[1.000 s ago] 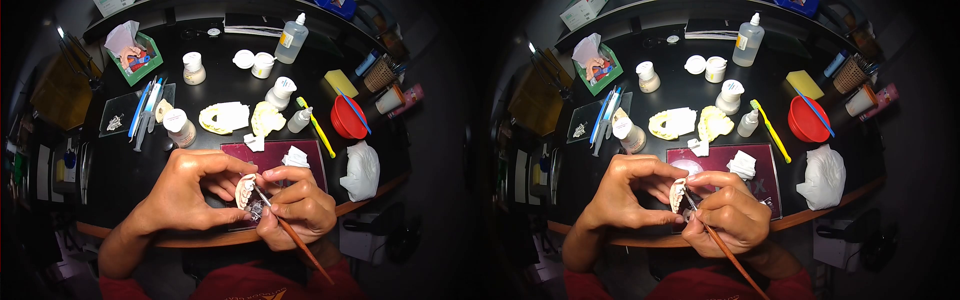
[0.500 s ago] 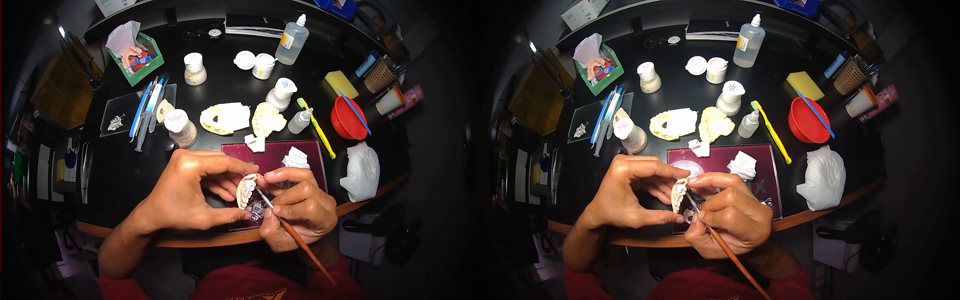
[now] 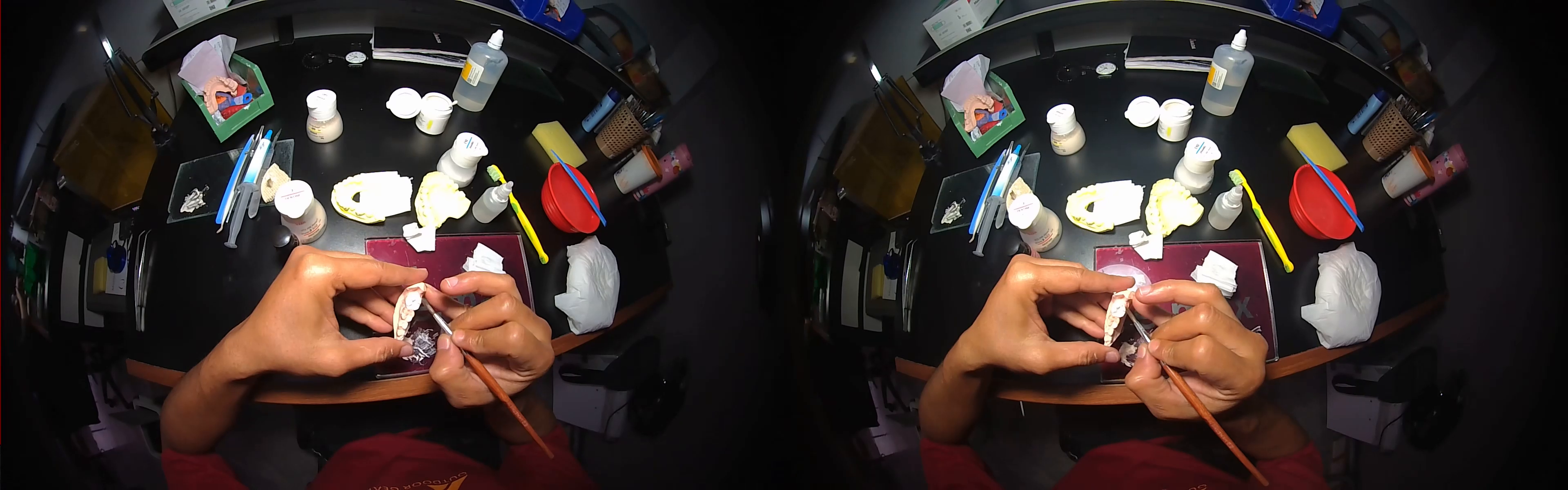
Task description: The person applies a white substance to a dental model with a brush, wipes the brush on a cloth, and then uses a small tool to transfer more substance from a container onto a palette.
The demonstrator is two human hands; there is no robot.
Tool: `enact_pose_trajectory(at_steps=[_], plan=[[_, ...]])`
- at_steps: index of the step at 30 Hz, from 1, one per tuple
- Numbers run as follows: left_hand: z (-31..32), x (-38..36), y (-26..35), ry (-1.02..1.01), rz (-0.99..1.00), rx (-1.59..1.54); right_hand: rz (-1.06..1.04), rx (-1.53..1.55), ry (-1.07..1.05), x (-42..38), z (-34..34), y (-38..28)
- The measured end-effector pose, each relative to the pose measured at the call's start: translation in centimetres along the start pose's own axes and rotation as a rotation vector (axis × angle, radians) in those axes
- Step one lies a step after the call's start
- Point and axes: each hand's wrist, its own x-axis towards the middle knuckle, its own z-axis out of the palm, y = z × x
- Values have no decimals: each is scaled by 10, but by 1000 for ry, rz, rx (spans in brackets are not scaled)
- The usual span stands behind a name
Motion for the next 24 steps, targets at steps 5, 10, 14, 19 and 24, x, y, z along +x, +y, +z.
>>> enact_pose_trajectory(at_steps=[5,10,14,19,24], plan=[[0,0,1,-6,8,7,2,5,-7,0,0,1],[-2,-1,1,-36,-1,1,-3,-4,34,1,1,1],[-7,0,6,-88,-48,-31,35,90,46,-2,-1,4],[-9,0,8,-99,-131,-131,54,172,143,-4,-14,3],[-7,1,7,-54,-127,-142,228,-308,324,34,-89,4]])
